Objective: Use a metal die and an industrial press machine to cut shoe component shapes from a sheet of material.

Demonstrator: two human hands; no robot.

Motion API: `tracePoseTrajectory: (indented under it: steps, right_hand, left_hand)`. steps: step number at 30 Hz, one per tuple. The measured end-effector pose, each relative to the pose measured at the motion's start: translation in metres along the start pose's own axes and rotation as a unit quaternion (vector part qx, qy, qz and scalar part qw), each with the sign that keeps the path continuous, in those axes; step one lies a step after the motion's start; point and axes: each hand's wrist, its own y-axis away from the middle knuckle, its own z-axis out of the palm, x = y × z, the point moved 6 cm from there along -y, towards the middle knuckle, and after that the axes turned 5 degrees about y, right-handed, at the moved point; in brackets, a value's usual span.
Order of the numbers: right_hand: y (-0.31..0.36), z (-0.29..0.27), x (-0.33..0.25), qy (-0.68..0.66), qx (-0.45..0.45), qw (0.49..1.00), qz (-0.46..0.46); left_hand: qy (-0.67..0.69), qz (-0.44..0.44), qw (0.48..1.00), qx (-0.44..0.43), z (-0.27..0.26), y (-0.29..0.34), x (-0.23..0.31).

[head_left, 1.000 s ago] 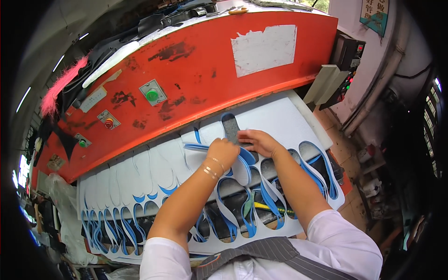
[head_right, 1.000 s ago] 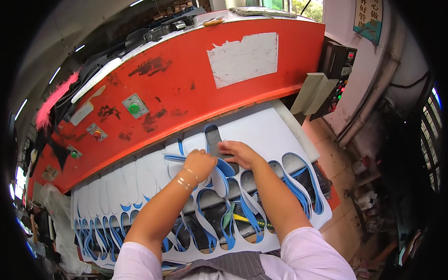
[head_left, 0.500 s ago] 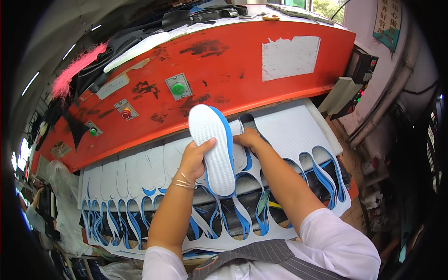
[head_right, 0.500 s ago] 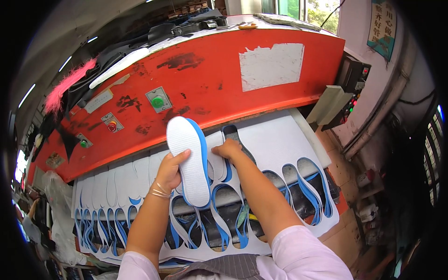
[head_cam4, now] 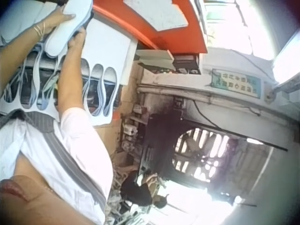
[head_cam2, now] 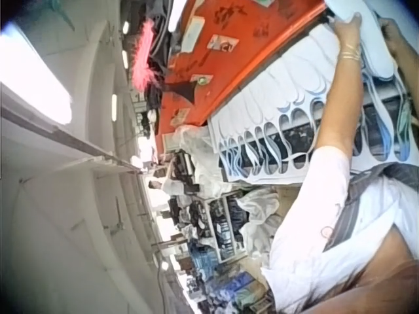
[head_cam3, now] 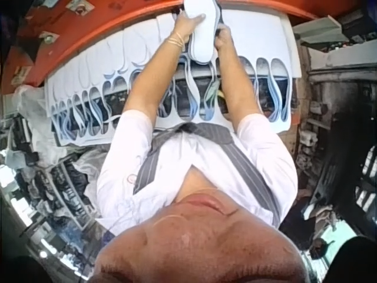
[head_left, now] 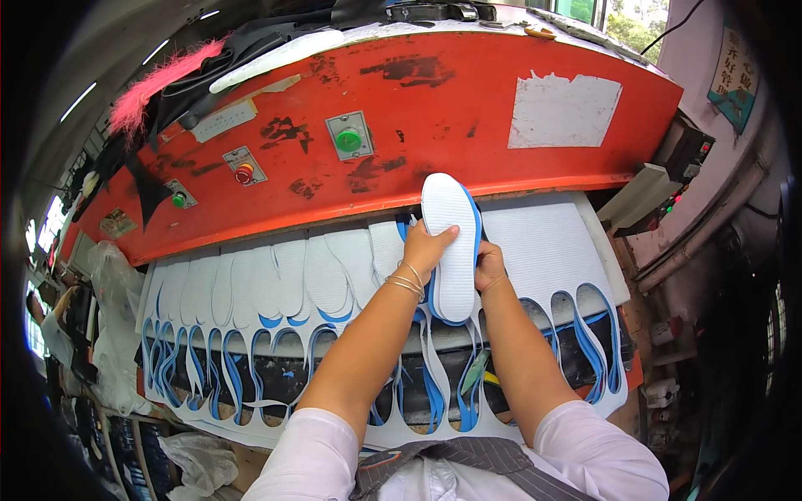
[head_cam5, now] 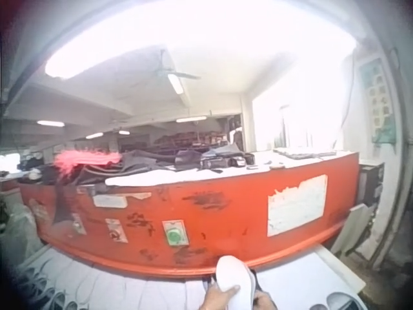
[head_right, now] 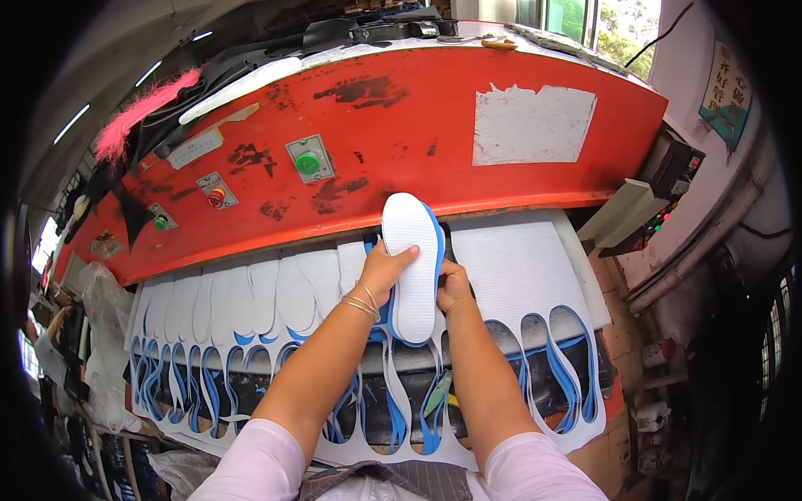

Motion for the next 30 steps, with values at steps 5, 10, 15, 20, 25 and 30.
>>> tracePoseTrajectory:
  steps: [5,10,15,20,25,30]
  right_hand:
    - [0.001,0.011,0.005,-0.054,0.006,0.998,-0.017]
    - [0.014,0.046,0.005,-0.026,0.064,0.997,-0.026]
    - [0.015,0.033,0.004,-0.058,0.015,0.998,-0.032]
    - [0.011,0.023,0.01,-0.051,-0.008,0.999,-0.013]
    - [0.015,0.029,0.016,-0.024,-0.022,0.999,0.018]
    - [0.013,0.014,0.025,0.005,-0.014,0.999,0.051]
  left_hand:
    - [0.055,-0.001,0.998,0.025,-0.016,0.016,-0.008]
    - [-0.028,0.095,0.995,0.025,-0.033,0.02,-0.024]
    - [-0.12,0.114,0.984,0.072,-0.031,0.021,-0.025]
    - [-0.114,0.117,0.987,-0.011,-0.022,0.017,-0.021]
    - [-0.279,0.175,0.935,0.128,-0.021,0.039,-0.01]
    - [-0.091,0.079,0.992,0.049,-0.022,0.048,-0.002]
